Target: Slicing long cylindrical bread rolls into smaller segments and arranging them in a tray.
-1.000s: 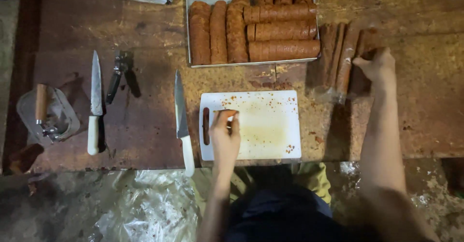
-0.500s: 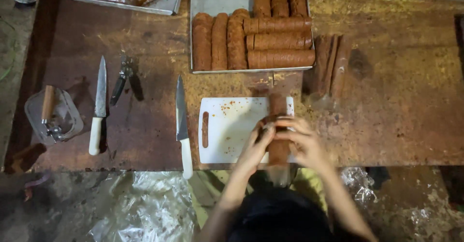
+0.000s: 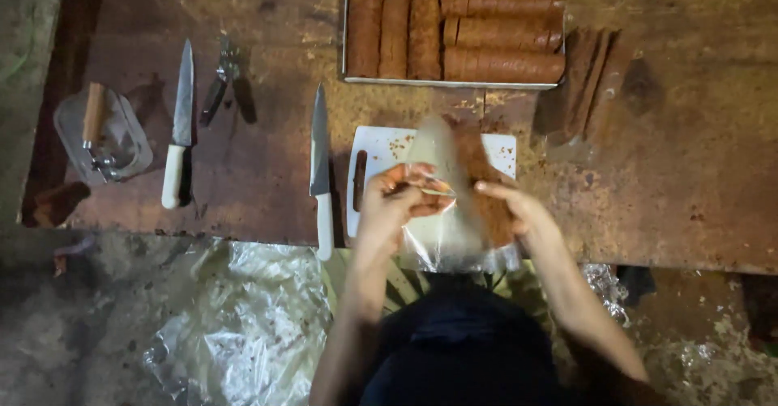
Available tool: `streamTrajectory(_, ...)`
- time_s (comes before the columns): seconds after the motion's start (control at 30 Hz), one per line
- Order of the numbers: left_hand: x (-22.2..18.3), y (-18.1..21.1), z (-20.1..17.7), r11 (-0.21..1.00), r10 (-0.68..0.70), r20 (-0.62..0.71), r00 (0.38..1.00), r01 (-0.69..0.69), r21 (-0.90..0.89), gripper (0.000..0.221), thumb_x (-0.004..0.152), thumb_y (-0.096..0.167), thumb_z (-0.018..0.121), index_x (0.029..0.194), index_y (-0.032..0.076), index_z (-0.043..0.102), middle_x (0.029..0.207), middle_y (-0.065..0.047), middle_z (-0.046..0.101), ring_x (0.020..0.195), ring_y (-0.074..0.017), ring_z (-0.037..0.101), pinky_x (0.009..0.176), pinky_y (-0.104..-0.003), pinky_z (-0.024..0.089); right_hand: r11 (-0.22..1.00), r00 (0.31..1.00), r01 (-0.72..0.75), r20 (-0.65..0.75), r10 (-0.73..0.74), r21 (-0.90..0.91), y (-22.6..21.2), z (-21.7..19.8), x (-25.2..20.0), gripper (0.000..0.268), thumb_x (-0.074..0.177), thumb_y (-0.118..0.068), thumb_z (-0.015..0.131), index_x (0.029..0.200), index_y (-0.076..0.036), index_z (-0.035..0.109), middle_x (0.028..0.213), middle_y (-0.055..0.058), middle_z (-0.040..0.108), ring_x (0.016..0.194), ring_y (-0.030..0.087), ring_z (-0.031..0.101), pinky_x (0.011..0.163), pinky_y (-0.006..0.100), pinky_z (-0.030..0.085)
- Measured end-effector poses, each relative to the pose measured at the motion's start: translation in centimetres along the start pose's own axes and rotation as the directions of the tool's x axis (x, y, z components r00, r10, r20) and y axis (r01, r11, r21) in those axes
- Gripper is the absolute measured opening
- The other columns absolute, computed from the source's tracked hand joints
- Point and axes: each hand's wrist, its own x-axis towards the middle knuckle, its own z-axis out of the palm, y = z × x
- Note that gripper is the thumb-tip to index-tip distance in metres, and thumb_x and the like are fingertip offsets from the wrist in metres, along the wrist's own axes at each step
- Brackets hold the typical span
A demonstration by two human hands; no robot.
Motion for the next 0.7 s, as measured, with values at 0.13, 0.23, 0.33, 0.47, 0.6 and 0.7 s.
streamTrajectory(0.13, -1.0, -0.4, -4.2, 0.91, 0.184, 0.032, 0.982, -0.158, -0.382, 0.026, 0.082, -0.01, 0.063, 0.101, 0.006, 0.066, 0.1, -0.035, 0.071, 0.072, -0.0503, 0.073, 0.058, -0.057, 0.064, 0.974, 0.99, 0.026, 0.126, -0.055, 0.225, 1.1, -2.0, 3.7, 0.067, 0.084, -0.018, 0.079, 0.143, -0.003, 0.053, 0.122, 0.018, 0.058, 0.102, 0.03, 0.07, 0.08, 0.047, 0.061)
streamTrajectory(0.23, -3.7, -0.3, -10.0, 0.835, 0.081, -0.158, 0.984, -0.153, -0.529, 0.038, 0.076, -0.009, 0.063, 0.084, 0.028, 0.068, 0.107, -0.02, 0.071, 0.078, -0.0433, 0.074, 0.058, -0.048, 0.062, 0.977, 0.979, -0.01, 0.2, -0.034, 0.211, -1.8, 1.1, 3.0, 0.061, 0.079, -0.013, 0.082, 0.135, -0.004, 0.061, 0.109, 0.014, 0.067, 0.089, 0.026, 0.075, 0.071, 0.044, 0.064)
streamTrajectory(0.33, -10.1, 2.5, -12.5, 0.455, 0.087, -0.27, 0.959, -0.28, -0.846, 0.044, 0.074, -0.011, 0.058, 0.109, 0.016, 0.059, 0.106, -0.009, 0.066, 0.08, -0.0232, 0.061, 0.064, -0.032, 0.05, 0.97, 0.93, -0.088, 0.366, -0.001, 0.226, -1.9, 1.1, 5.9, 0.06, 0.079, -0.011, 0.08, 0.133, 0.002, 0.057, 0.113, 0.022, 0.071, 0.086, 0.032, 0.073, 0.072, 0.049, 0.062)
streamTrajectory(0.47, -14.7, 3.2, -19.4, 0.767, 0.216, -0.835, 0.506, -0.617, -0.176, 0.056, 0.077, 0.001, 0.057, 0.13, 0.012, 0.071, 0.118, -0.006, 0.075, 0.105, -0.0207, 0.071, 0.087, -0.03, 0.059, 0.958, 0.892, 0.044, 0.442, 0.09, -0.284, -7.3, 3.0, 3.9, 0.097, 0.069, -0.016, 0.075, 0.153, -0.013, 0.028, 0.137, 0.021, 0.051, 0.099, 0.035, 0.065, 0.078, 0.047, 0.058)
streamTrajectory(0.6, -18.6, -9.8, -34.2, 0.795, -0.033, -0.899, 0.436, -0.534, -0.288, 0.054, 0.07, 0.0, 0.053, 0.122, -0.003, 0.068, 0.117, -0.017, 0.073, 0.107, -0.029, 0.072, 0.094, -0.032, 0.063, 0.542, 0.688, 0.624, 0.724, -0.041, -0.563, -8.2, 5.4, 1.3, 0.065, 0.081, -0.002, 0.077, 0.129, -0.009, 0.034, 0.129, 0.019, 0.057, 0.104, 0.021, 0.072, 0.072, 0.023, 0.071)
streamTrajectory(0.7, -20.3, -17.5, -39.6, 0.715, -0.24, -0.936, 0.256, -0.606, -0.349, 0.021, 0.068, 0.008, 0.062, 0.086, 0.014, 0.069, 0.068, 0.002, 0.063, 0.064, -0.0099, 0.062, 0.057, -0.017, 0.052, 0.102, 0.896, 0.44, 0.443, 0.015, -0.892, -7.1, 7.9, -0.6, 0.072, 0.074, -0.007, 0.082, 0.139, -0.016, 0.053, 0.149, 0.007, 0.042, 0.14, 0.029, 0.038, 0.118, 0.057, 0.041)
